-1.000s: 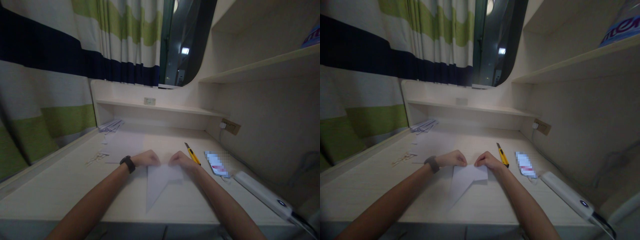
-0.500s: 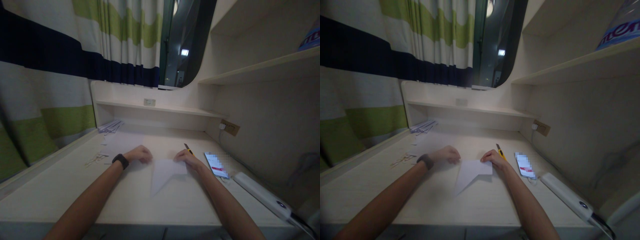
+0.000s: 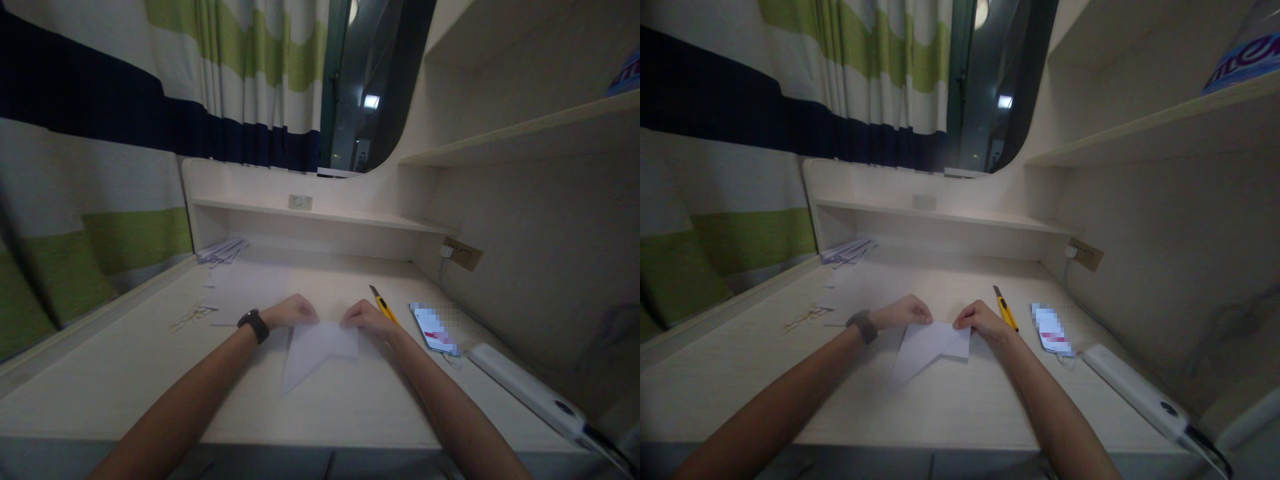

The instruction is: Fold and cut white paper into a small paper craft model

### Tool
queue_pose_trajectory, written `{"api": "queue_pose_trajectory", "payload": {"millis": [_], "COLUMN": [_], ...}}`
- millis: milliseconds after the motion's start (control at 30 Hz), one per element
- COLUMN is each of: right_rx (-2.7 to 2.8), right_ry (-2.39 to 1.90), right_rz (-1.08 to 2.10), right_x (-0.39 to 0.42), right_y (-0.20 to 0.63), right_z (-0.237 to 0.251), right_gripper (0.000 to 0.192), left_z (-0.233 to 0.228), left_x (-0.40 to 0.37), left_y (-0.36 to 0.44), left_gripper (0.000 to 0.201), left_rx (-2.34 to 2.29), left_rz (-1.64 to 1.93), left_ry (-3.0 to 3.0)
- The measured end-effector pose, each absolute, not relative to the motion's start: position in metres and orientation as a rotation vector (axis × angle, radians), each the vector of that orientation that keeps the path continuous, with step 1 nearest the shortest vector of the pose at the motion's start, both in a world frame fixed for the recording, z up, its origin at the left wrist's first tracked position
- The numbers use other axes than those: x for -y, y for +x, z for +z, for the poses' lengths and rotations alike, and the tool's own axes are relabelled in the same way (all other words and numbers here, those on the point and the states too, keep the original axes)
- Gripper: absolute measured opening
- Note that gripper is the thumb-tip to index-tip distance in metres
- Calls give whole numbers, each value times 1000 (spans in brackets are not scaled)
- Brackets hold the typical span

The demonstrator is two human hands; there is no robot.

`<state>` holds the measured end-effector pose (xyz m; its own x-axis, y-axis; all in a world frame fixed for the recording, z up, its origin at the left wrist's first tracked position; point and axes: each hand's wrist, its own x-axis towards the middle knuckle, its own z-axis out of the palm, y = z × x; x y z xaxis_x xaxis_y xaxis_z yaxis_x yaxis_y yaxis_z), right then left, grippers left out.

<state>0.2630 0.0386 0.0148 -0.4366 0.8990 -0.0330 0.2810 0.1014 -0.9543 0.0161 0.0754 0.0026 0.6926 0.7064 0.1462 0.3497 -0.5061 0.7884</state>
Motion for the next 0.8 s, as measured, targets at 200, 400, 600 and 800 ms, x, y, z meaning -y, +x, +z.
{"api": "queue_pose_trajectory", "payload": {"millis": [200,400,600,800], "right_rx": [1845,1803,1757,1460], "right_ry": [-1153,-1171,-1147,-1160], "right_rz": [1417,1457,1414,1317], "right_x": [-43,-48,-51,-60], "right_y": [279,285,289,290], "right_z": [17,12,10,1], "right_gripper": [15,13,12,23], "left_z": [4,0,-4,0], "left_x": [-81,-85,-88,-85], "left_y": [7,4,3,1], "left_gripper": [33,32,33,35], "left_rx": [-815,-814,-844,-902], "left_rz": [581,595,613,681], "left_ry": [2120,2113,2105,2040]}}
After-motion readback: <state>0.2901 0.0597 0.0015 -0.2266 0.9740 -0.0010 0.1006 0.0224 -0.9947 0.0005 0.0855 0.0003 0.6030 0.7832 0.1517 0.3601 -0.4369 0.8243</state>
